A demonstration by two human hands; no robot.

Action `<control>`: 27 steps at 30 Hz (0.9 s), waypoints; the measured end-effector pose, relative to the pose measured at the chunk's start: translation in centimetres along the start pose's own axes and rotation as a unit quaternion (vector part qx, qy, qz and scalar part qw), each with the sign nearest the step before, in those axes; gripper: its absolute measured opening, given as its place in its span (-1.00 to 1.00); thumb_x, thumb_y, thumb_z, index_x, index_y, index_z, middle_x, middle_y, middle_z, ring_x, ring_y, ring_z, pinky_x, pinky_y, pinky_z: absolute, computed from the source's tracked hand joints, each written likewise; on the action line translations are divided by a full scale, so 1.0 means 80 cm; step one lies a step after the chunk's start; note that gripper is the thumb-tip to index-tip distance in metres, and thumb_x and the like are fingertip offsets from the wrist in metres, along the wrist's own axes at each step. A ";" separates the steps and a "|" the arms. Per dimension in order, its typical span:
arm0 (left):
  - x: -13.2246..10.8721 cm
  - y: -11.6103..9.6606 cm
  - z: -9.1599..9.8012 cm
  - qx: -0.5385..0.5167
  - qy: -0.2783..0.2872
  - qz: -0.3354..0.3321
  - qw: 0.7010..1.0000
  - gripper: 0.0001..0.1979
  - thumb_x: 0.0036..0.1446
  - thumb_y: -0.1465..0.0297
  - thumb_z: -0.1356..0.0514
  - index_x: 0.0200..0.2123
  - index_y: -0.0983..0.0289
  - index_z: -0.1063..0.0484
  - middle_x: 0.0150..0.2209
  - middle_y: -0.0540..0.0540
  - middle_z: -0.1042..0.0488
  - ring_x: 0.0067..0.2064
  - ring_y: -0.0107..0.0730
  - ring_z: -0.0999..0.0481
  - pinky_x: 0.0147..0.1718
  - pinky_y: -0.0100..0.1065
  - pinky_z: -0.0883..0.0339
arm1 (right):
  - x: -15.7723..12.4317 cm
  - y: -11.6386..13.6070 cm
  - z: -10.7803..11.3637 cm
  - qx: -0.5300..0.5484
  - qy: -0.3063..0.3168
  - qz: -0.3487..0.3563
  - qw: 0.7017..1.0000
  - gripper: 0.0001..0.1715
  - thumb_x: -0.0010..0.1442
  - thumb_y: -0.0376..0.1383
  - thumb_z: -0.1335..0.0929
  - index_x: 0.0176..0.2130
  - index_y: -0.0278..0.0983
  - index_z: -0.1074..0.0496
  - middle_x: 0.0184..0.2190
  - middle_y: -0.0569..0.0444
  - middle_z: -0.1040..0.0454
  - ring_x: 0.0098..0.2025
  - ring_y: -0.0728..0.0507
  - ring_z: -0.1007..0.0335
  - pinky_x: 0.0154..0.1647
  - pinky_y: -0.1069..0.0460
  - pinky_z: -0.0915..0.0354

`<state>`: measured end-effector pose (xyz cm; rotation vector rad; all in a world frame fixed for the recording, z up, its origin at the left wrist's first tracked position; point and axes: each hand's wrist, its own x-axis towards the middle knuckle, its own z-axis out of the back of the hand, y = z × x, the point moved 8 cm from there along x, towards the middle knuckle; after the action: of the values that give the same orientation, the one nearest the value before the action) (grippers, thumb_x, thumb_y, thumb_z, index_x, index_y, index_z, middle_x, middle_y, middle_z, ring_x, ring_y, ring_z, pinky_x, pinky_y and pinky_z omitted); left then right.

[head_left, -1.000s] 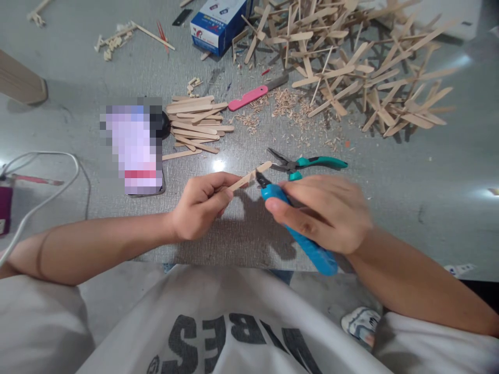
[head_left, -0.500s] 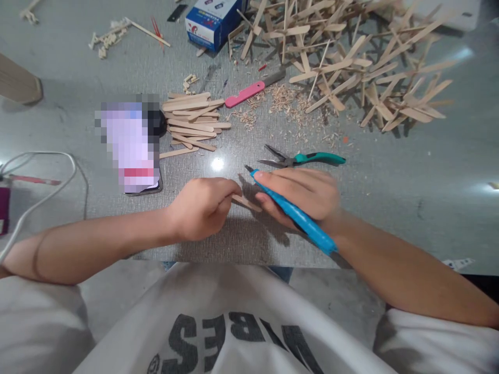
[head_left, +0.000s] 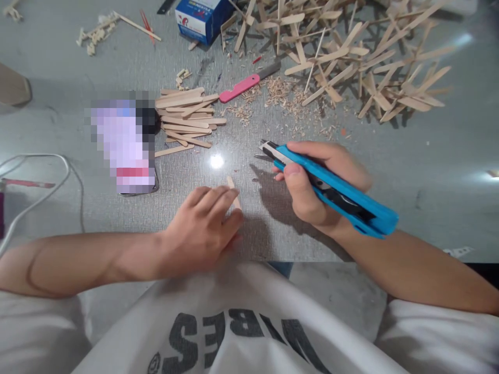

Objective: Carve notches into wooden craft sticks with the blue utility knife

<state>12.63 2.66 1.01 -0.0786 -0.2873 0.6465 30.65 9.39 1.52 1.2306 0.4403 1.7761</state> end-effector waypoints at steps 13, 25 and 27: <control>0.001 0.019 -0.041 -0.020 0.114 0.032 0.993 -0.22 0.31 -0.01 -0.34 0.45 0.21 -0.27 0.59 0.51 -0.07 0.60 0.47 -0.07 0.46 0.44 -0.01 | -0.001 0.005 -0.005 0.014 0.050 -0.031 0.998 -0.81 0.37 -0.24 -0.45 -0.03 -0.19 -0.60 -0.36 0.09 -0.68 -0.42 -0.13 -0.63 -0.38 -0.05 -0.47; 0.003 0.022 -0.048 -0.025 0.172 0.048 0.984 -0.03 0.30 -0.12 -0.31 0.60 0.14 -0.11 0.60 0.51 -0.02 0.60 0.48 -0.07 0.46 0.46 -0.02 | -0.002 0.022 -0.029 -0.024 0.121 0.055 0.991 -0.87 0.32 -0.34 -0.41 -0.13 -0.12 -0.52 -0.44 0.18 -0.65 -0.49 -0.10 -0.57 -0.47 -0.02 -0.44; 0.002 0.020 -0.048 -0.019 0.162 0.039 0.986 -0.01 0.27 -0.14 -0.34 0.59 0.15 -0.13 0.59 0.54 -0.04 0.59 0.49 -0.09 0.46 0.46 -0.04 | -0.004 0.021 -0.032 -0.028 0.127 0.060 0.990 -0.82 0.32 -0.34 -0.41 -0.09 -0.09 -0.52 -0.43 0.18 -0.65 -0.49 -0.11 -0.56 -0.48 -0.03 -0.46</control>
<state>12.93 4.14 -2.89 -0.2292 0.0183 0.6944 27.67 8.73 1.41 1.0135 0.4653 2.0444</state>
